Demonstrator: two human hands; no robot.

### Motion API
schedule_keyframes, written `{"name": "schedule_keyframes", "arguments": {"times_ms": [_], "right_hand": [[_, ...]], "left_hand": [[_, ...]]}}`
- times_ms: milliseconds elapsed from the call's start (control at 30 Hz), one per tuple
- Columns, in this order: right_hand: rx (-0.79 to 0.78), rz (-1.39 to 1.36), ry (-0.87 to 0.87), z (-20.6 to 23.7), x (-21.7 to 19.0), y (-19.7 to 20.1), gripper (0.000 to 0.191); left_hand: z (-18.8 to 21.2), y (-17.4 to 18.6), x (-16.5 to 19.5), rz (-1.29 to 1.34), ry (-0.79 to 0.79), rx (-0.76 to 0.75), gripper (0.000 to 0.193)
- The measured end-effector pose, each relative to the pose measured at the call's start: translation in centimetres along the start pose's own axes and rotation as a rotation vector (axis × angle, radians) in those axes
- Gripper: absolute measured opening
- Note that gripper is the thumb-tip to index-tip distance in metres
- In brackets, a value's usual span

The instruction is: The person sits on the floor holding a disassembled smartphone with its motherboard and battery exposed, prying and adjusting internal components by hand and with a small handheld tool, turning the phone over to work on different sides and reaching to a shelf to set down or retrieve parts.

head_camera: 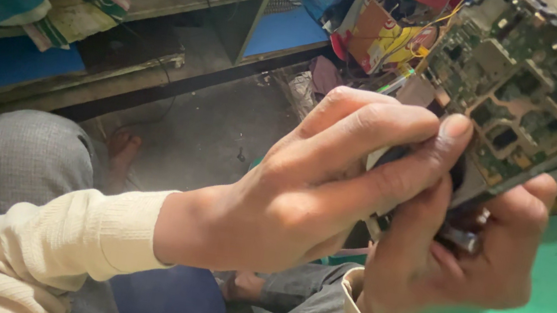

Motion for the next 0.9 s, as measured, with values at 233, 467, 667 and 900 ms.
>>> {"name": "schedule_keyframes", "arguments": {"times_ms": [233, 467, 667, 900], "right_hand": [[-0.061, -0.064, -0.021, -0.5, 1.2, -0.9, 0.015], [-0.08, -0.489, -0.371, -1.2, 2.1, -1.3, 0.017], [-0.076, -0.451, -0.421, -1.4, 1.5, -1.1, 0.015], [-0.117, -0.536, -0.44, -1.0, 0.8, -1.0, 0.019]], "left_hand": [[-0.3, 0.3, -0.3, -0.046, 0.041, -0.047, 0.055], [-0.7, -0.1, 0.0, -0.111, 0.099, -0.026, 0.048], [-1.3, 0.1, 0.3, -0.13, 0.097, 0.02, 0.046], [-2.0, 2.3, -0.1, 0.018, 0.318, 0.14, 0.064]]}}
Point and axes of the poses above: each hand's wrist, its own z-axis away from the middle knuckle, its own y-axis out of the back of the hand, x = y × z, the point moved 3 cm from there along -z, towards the middle knuckle, and after that the axes turned 11 degrees about x, right-handed, at the moved point
